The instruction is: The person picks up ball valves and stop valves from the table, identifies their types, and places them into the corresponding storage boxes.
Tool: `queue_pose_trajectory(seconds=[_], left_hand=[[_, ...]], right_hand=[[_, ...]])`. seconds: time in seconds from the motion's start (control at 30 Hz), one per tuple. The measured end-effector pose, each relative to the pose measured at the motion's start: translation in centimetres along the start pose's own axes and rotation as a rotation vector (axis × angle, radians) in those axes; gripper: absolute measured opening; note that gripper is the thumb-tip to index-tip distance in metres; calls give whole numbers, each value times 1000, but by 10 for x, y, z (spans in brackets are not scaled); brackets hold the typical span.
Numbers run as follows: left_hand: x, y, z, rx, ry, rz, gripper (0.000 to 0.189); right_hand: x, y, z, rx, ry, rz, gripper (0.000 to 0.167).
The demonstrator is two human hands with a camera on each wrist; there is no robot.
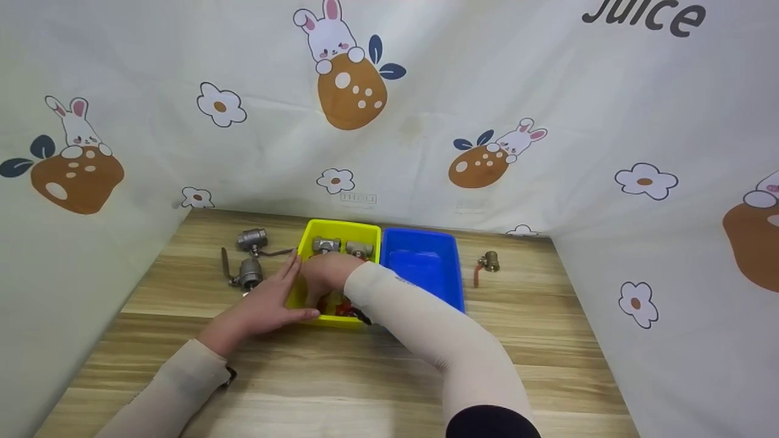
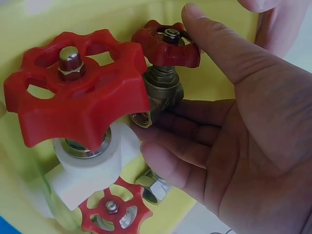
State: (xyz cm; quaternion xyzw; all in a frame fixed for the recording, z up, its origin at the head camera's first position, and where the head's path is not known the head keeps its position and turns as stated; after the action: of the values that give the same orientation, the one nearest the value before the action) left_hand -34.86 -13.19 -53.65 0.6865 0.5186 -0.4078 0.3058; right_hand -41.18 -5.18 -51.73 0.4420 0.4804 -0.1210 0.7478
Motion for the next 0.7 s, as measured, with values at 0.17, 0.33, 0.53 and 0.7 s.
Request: queue_pose_trajectory(seconds=[0.17,0.33,0.53,0.7], left_hand=[[1,-1,1,-2,-1,-5,135],[0,-1,0,-1,-2,-9,135],[1,-1,0,4,-19,-9,134],[3,-2,0,13,-26,-15,133]], right_hand=[[-4,5,-4,21,-31,-22,63],[-10,14,-4,-54,-56,-68,62],[-19,30,-10,-124,-64,-150,57],[-30,51,-27,-129,-78,-222,59]])
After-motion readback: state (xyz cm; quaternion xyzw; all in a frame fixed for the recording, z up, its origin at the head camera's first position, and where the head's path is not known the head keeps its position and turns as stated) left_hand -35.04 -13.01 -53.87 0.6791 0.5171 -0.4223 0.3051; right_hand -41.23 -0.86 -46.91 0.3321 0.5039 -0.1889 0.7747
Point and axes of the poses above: each hand's wrist, its own y-axis away from the middle knuckle, its own x-axis out of the palm, z = x × y, the point moved 9 cm from there along -y, towards the middle knuckle, and after that the axes turned 7 degrees about -y, right-handed, at the moved point
